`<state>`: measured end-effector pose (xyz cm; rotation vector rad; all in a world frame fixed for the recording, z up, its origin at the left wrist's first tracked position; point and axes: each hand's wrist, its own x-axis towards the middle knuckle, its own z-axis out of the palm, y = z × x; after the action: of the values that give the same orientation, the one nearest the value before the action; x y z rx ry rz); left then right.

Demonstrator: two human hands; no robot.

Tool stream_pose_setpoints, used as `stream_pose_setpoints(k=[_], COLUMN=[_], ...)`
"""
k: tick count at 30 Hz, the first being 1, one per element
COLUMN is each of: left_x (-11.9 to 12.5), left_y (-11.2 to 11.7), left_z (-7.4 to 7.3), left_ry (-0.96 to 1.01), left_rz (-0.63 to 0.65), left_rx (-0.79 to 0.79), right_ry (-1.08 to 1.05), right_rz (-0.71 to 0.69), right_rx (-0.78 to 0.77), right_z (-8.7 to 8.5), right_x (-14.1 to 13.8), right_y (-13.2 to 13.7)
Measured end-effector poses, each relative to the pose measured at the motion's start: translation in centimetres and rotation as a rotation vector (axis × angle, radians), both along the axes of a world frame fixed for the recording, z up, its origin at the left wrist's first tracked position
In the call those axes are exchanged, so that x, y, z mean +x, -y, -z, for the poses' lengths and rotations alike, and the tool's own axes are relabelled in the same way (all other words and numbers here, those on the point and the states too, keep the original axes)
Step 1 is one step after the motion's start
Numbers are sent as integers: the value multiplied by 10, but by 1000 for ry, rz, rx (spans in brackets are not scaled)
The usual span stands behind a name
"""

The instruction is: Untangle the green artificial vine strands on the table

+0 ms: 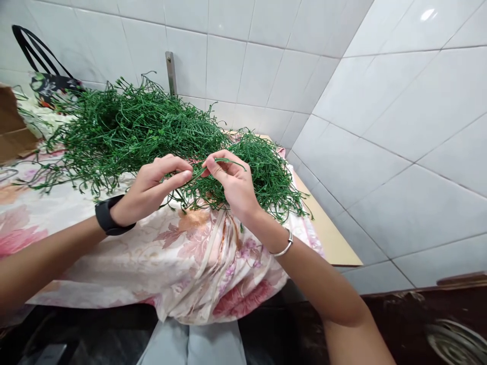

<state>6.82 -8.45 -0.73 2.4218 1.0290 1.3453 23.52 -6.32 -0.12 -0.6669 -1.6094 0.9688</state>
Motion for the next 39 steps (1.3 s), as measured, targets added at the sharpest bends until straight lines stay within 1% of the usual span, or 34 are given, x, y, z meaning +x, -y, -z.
stream_pose_setpoints(k=[3, 7, 12, 16, 19, 21, 23, 25, 27, 28, 29, 31, 33, 36, 39], left_x=[1, 3, 6, 10, 14, 15, 15, 14, 10, 8, 6, 3, 2, 3, 3], left_y=[0, 0, -2, -5, -7, -9, -10, -10, -10, -10, -10, -8, -7, -4, -1], left_z=[-1, 0, 1, -2, -2, -1, -2, -3, -4, -5, -5, -4, -1, 2, 1], left_ry=[-8, 21, 156, 273, 314, 326, 334, 330, 275, 237, 201, 138, 86, -8, -56], left_rz=[21, 52, 121, 197, 209, 199, 196, 203, 177, 126, 52, -119, -229, -271, -278], left_rx=[-14, -45, -129, -239, -267, -275, -283, -281, -209, -129, -26, 201, 355, 450, 453], right_ry=[-16, -19, -105, -163, -187, -196, -159, -86, -36, -35, -51, -99, -121, -110, -141], right_rz=[-4, -19, -59, -37, -1, -7, -31, -44, -17, 3, 20, 21, -9, -49, -96], right_rx=[-16, -127, -202, -280, -289, -298, -287, -224, -129, -92, -73, -86, -127, -157, -191], right_z=[2, 4, 1, -4, -6, -6, -7, -8, -10, -11, -13, -15, -16, -16, -15], right_x=[-2, -4, -5, -6, -6, -6, -3, 1, 8, 11, 14, 18, 20, 18, 16], right_y=[-1, -4, -4, -2, -1, -3, -6, -11, -17, -19, -21, -22, -19, -14, -11])
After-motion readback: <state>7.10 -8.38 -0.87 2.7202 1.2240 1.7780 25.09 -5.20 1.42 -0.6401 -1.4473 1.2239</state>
